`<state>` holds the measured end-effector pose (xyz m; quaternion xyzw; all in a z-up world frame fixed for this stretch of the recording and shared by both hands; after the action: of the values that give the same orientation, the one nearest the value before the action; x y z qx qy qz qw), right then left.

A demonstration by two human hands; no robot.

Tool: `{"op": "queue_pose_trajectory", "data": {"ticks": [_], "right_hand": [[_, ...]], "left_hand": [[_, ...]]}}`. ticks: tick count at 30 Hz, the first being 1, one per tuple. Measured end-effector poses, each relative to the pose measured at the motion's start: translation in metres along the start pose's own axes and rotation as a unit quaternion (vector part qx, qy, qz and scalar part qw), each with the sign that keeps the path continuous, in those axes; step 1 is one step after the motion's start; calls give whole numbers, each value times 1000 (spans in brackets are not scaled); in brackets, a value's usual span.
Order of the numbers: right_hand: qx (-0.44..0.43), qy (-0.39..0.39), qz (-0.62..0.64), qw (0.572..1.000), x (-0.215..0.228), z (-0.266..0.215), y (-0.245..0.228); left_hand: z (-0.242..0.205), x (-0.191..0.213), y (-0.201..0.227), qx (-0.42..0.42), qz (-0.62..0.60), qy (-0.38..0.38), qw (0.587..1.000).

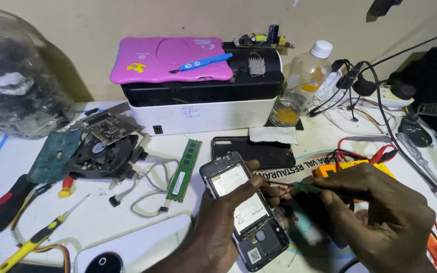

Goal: The person uses a screwdriver to remove screws from the back of a disassembled smartphone. They then detach the back cover, separate the internal components, and reassemble the device by placing the back cover back on and securing it. Finally, they connect a charging cable to the phone.

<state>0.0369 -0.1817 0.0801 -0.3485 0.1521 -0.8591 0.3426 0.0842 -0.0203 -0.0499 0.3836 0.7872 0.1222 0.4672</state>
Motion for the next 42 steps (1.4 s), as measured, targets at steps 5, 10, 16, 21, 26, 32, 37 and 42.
{"op": "queue_pose_trajectory", "data": {"ticks": [5, 10, 16, 21, 26, 32, 37, 42], "right_hand": [[-1, -6, 5, 1000, -2, 1, -4], [32, -6, 2, 999, -3, 2, -10], [34, -15, -5, 999, -1, 3, -14], [-65, -44, -98, 992, 13, 9, 0], [0, -16, -73, 997, 14, 10, -23], [-12, -51, -87, 995, 16, 9, -23], [5, -39, -59, 998, 14, 11, -32], [34, -23, -32, 999, 13, 12, -38]], "left_hand": [[1, 1, 1, -3, -1, 12, 1000], [-1, 2, 4, -8, 5, 21, 1000], [9, -1, -12, 18, -54, -50, 997], [14, -5, -25, 36, -54, -126, 990], [-8, -14, -16, 33, 49, -129, 990], [-9, -15, -19, 24, 105, -159, 981], [-9, -13, -23, 45, 125, -145, 981], [-13, -9, -21, 54, 104, -82, 990]]}}
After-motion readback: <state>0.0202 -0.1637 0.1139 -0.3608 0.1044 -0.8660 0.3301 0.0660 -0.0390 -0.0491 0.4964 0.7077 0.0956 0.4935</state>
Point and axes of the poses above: each hand's wrist, its own z-axis towards the middle knuckle, its own x-axis out of the back of the hand, y = z × x, the point moved 10 cm from there along z, towards the middle knuckle, and after that the axes turned 3 degrees about y, right-handed, at the moved point
